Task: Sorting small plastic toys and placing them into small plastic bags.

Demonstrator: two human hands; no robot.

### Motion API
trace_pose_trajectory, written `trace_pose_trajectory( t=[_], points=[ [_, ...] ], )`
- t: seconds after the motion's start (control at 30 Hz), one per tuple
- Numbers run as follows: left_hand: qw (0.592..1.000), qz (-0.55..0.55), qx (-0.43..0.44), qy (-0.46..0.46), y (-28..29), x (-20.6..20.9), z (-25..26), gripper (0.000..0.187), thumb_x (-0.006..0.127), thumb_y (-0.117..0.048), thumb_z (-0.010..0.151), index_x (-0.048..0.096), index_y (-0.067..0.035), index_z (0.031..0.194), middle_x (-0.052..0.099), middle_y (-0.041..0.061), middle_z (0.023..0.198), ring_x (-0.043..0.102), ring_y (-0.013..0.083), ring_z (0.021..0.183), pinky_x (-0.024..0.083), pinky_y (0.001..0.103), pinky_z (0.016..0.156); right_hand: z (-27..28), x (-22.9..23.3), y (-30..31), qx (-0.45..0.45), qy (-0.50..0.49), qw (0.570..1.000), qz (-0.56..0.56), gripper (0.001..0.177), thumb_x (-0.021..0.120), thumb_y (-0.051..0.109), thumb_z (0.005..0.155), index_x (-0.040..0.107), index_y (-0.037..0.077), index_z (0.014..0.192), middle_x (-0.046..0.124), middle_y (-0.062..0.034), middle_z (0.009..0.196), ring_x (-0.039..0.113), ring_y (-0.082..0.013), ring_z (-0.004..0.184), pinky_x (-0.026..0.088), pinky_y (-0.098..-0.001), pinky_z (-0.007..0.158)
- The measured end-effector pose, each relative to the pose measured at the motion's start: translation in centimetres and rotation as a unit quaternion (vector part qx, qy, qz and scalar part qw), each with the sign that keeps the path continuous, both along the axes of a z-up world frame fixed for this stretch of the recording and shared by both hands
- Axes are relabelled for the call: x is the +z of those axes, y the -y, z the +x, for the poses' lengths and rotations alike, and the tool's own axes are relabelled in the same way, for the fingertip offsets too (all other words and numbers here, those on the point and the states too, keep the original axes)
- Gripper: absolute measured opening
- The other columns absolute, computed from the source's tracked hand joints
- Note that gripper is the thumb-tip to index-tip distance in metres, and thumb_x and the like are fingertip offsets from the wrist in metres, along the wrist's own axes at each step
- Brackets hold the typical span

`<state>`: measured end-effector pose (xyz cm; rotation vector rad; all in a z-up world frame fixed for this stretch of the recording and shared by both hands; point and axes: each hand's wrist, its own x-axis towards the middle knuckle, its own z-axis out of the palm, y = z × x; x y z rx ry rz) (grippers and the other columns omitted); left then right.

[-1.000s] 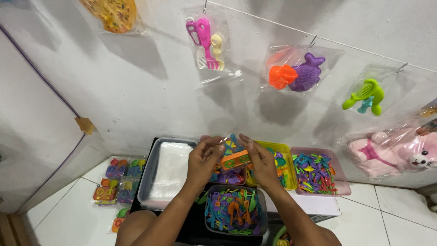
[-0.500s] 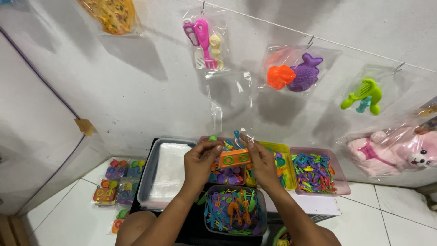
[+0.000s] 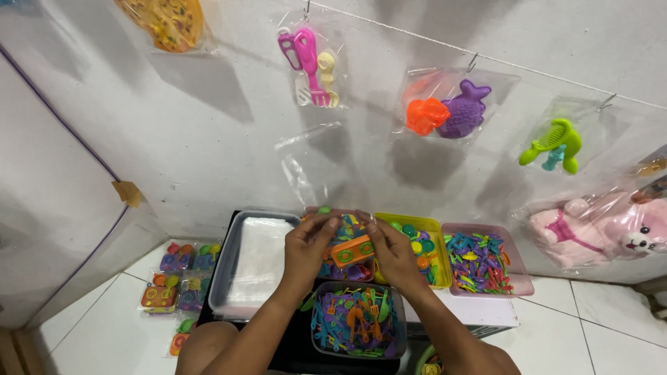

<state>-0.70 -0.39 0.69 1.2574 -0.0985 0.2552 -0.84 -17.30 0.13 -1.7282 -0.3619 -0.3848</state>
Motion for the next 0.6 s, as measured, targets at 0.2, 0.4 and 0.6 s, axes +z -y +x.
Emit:
trace_pose_trajectory(
  t=[0.2, 0.4, 0.6],
  points=[
    [0.995, -0.015, 0.012, -0.094, -0.3, -0.3, 0.2, 0.02, 0.083, -0.018, 0.087, 0.08, 0.001, 0.091, 0.073, 0.011, 0.075, 0.063, 0.0133, 0.069, 0.055, 0.028, 0.065, -0.1, -0.6, -0.1, 0.022, 0.032, 0.998, -0.041, 0.031, 0.052, 0.016, 0.107, 0.079, 0.002, 0.113, 0.081, -0.0177, 0.095, 0.064, -0.0238, 0.111, 0.052, -0.0519, 0.101],
    [0.994, 0.058, 0.018, -0.096, 0.2, -1.7, 0.2, 0.02, 0.088, -0.018, 0.08, 0.084, -0.006, 0.096, 0.076, 0.008, 0.073, 0.068, 0.0107, 0.07, 0.057, 0.026, 0.066, -0.2, -0.7, -0.3, 0.029, 0.028, 0.998, -0.041, 0.03, 0.053, 0.013, 0.106, 0.077, 0.001, 0.119, 0.08, -0.019, 0.094, 0.068, -0.0227, 0.102, 0.054, -0.0509, 0.094],
    [0.996, 0.006, 0.061, -0.061, 0.0, 0.0, 0.1, 0.018, 0.08, -0.021, 0.09, 0.081, -0.004, 0.096, 0.078, 0.013, 0.078, 0.065, 0.0135, 0.076, 0.057, 0.032, 0.07, -0.1, -0.6, -0.2, 0.01, -0.004, 1.0, 0.016, 0.036, 0.049, 0.02, 0.109, 0.082, 0.005, 0.11, 0.074, -0.0108, 0.07, 0.065, -0.015, 0.08, 0.059, -0.0422, 0.084]
  ],
)
